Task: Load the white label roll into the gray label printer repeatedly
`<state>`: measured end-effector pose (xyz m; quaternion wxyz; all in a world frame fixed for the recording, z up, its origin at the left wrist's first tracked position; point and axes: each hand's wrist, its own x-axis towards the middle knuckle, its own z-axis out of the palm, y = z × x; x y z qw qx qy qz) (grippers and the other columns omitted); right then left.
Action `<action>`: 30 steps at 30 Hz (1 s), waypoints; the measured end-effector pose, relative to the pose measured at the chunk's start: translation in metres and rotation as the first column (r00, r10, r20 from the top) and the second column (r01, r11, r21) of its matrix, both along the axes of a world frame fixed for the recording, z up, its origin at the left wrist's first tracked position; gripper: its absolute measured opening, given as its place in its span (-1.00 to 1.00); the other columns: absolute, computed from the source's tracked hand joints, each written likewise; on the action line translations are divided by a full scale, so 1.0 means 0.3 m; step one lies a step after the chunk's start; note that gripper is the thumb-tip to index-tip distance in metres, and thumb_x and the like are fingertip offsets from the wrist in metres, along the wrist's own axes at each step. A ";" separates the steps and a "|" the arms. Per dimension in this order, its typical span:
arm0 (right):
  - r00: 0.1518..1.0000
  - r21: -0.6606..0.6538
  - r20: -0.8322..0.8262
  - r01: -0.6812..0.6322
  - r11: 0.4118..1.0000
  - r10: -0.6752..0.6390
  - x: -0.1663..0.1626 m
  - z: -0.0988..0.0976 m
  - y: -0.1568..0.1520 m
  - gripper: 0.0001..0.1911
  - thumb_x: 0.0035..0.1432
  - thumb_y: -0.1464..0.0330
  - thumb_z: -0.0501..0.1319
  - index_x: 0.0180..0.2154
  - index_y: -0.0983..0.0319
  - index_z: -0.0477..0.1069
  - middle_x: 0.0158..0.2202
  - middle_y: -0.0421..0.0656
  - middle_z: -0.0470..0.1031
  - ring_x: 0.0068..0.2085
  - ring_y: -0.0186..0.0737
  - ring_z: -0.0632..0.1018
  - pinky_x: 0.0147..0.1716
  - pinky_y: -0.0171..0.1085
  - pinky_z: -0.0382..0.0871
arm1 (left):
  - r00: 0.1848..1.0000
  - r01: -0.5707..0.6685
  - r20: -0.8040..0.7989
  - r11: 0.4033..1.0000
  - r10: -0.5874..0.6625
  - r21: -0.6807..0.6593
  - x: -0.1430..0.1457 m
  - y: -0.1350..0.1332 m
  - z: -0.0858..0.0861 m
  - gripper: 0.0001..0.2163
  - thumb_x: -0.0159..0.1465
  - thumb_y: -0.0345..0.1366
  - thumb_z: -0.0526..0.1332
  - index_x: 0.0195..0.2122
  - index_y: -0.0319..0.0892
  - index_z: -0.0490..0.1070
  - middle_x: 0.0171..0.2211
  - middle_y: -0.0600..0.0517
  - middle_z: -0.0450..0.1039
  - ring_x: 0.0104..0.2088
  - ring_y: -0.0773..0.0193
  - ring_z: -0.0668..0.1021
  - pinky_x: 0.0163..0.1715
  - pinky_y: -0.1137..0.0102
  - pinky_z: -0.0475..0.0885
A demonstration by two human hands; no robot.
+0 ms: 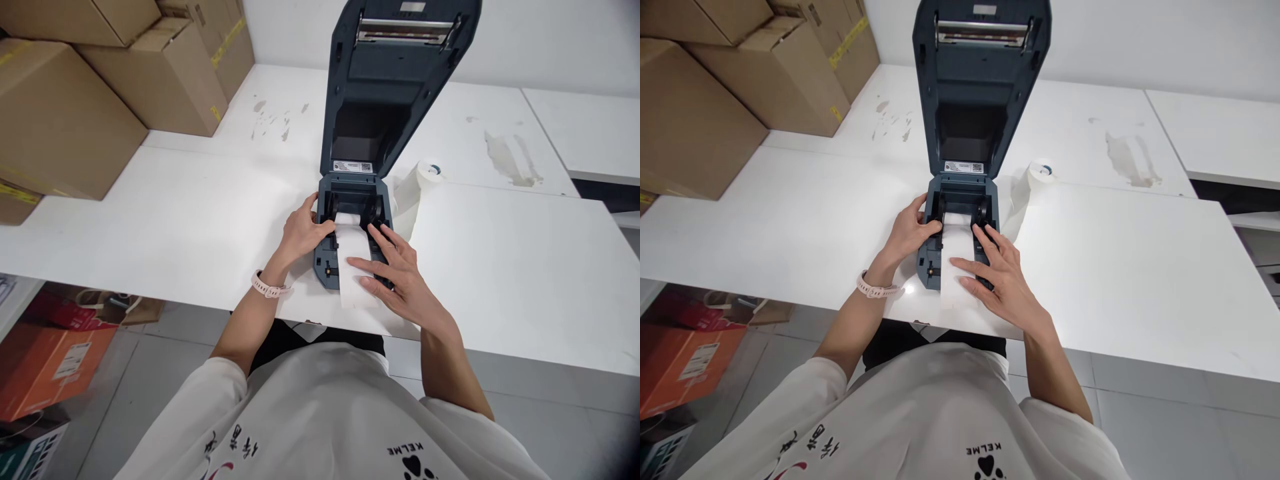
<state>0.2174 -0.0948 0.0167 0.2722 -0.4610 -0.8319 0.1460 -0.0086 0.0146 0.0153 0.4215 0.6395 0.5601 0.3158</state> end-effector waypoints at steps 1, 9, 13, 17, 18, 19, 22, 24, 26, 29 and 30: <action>1.000 -0.001 0.007 0.004 1.000 -0.004 0.000 0.001 -0.001 -0.65 0.46 0.23 0.16 0.20 -0.04 0.50 0.56 -0.28 -0.07 0.54 0.09 0.02 0.43 0.21 0.05 | 1.000 0.000 0.002 1.000 0.000 0.001 0.000 0.000 -0.002 -0.32 0.17 -0.25 0.25 0.37 -0.11 0.27 -0.36 0.04 0.58 -0.40 0.22 0.54 -0.37 0.33 0.42; 0.994 0.018 0.061 0.089 0.996 -0.090 -0.022 0.002 -0.028 -0.65 0.47 0.21 0.15 0.21 -0.12 0.48 0.57 -0.30 -0.13 0.55 0.15 -0.03 0.44 0.35 -0.19 | 1.000 0.007 0.001 1.000 -0.007 0.003 -0.001 -0.004 0.003 -0.34 0.19 -0.21 0.26 0.35 -0.10 0.29 -0.37 0.05 0.57 -0.41 0.22 0.54 -0.37 0.33 0.44; 0.987 0.036 0.072 0.140 0.989 -0.143 -0.038 -0.003 -0.043 -0.64 0.46 0.22 0.16 0.22 -0.13 0.47 0.57 -0.28 -0.12 0.55 0.19 -0.04 0.43 0.41 -0.18 | 1.000 0.009 0.000 1.000 -0.009 0.004 -0.001 -0.003 0.001 -0.32 0.19 -0.20 0.28 0.36 -0.10 0.28 -0.34 0.03 0.59 -0.37 0.20 0.56 -0.33 0.32 0.46; 0.988 0.031 0.062 0.138 0.990 -0.139 -0.041 -0.005 -0.046 -0.65 0.46 0.22 0.15 0.21 -0.10 0.48 0.57 -0.25 -0.10 0.55 0.20 -0.05 0.42 0.42 -0.16 | 1.000 0.008 -0.004 1.000 -0.008 0.011 -0.001 -0.003 -0.001 -0.33 0.20 -0.19 0.28 0.37 -0.11 0.28 -0.33 0.02 0.59 -0.36 0.20 0.57 -0.32 0.32 0.47; 0.989 0.029 0.061 0.133 0.991 -0.135 -0.040 -0.005 -0.045 -0.65 0.47 0.22 0.15 0.21 -0.09 0.48 0.56 -0.24 -0.09 0.55 0.20 -0.05 0.42 0.41 -0.15 | 1.000 0.009 -0.006 1.000 -0.009 0.009 -0.001 -0.003 0.000 -0.33 0.20 -0.19 0.27 0.37 -0.11 0.28 -0.32 0.02 0.60 -0.36 0.20 0.57 -0.32 0.32 0.47; 0.990 0.027 0.059 0.128 0.991 -0.130 -0.038 -0.005 -0.045 -0.65 0.47 0.22 0.15 0.21 -0.08 0.48 0.56 -0.23 -0.08 0.55 0.19 -0.05 0.42 0.41 -0.15 | 1.000 0.009 -0.009 1.000 -0.009 0.008 -0.001 -0.003 0.001 -0.33 0.20 -0.18 0.27 0.37 -0.11 0.28 -0.32 0.02 0.60 -0.35 0.19 0.58 -0.31 0.32 0.47; 0.992 0.020 0.055 0.115 0.993 -0.115 -0.034 -0.005 -0.043 -0.65 0.46 0.21 0.16 0.21 -0.09 0.47 0.56 -0.23 -0.07 0.56 0.18 -0.05 0.42 0.40 -0.14 | 1.000 0.009 -0.018 1.000 -0.008 0.005 0.000 -0.004 0.004 -0.33 0.20 -0.17 0.28 0.36 -0.11 0.28 -0.32 0.02 0.60 -0.35 0.18 0.58 -0.31 0.31 0.47; 0.993 0.020 0.048 0.110 0.994 -0.110 -0.033 -0.006 -0.043 -0.65 0.45 0.21 0.17 0.21 -0.09 0.47 0.56 -0.23 -0.06 0.56 0.17 -0.05 0.42 0.40 -0.14 | 1.000 0.009 -0.026 1.000 -0.009 0.008 0.000 -0.004 0.007 -0.34 0.20 -0.17 0.28 0.36 -0.11 0.29 -0.34 0.02 0.59 -0.36 0.18 0.57 -0.32 0.31 0.47; 0.993 0.020 0.042 0.107 0.994 -0.108 -0.032 -0.007 -0.043 -0.65 0.45 0.22 0.18 0.21 -0.10 0.47 0.56 -0.24 -0.06 0.56 0.16 -0.05 0.42 0.40 -0.15 | 1.000 0.009 -0.029 1.000 -0.009 0.006 0.001 -0.005 0.009 -0.33 0.20 -0.17 0.28 0.36 -0.12 0.28 -0.34 0.02 0.60 -0.36 0.18 0.57 -0.32 0.31 0.46; 0.993 0.018 0.042 0.105 0.994 -0.106 -0.032 -0.009 -0.043 -0.65 0.45 0.22 0.18 0.21 -0.10 0.47 0.56 -0.26 -0.07 0.56 0.15 -0.06 0.43 0.38 -0.14 | 1.000 0.011 -0.027 1.000 -0.011 -0.002 0.001 -0.005 0.010 -0.31 0.21 -0.15 0.28 0.38 -0.13 0.26 -0.32 0.00 0.61 -0.35 0.17 0.58 -0.31 0.30 0.47; 0.993 0.017 0.043 0.105 0.994 -0.106 -0.032 -0.010 -0.043 -0.65 0.45 0.22 0.18 0.21 -0.11 0.47 0.56 -0.26 -0.07 0.56 0.14 -0.06 0.43 0.38 -0.14 | 1.000 0.012 -0.026 1.000 -0.012 -0.004 0.001 -0.004 0.011 -0.31 0.21 -0.15 0.29 0.38 -0.12 0.26 -0.31 0.00 0.61 -0.34 0.16 0.58 -0.30 0.30 0.47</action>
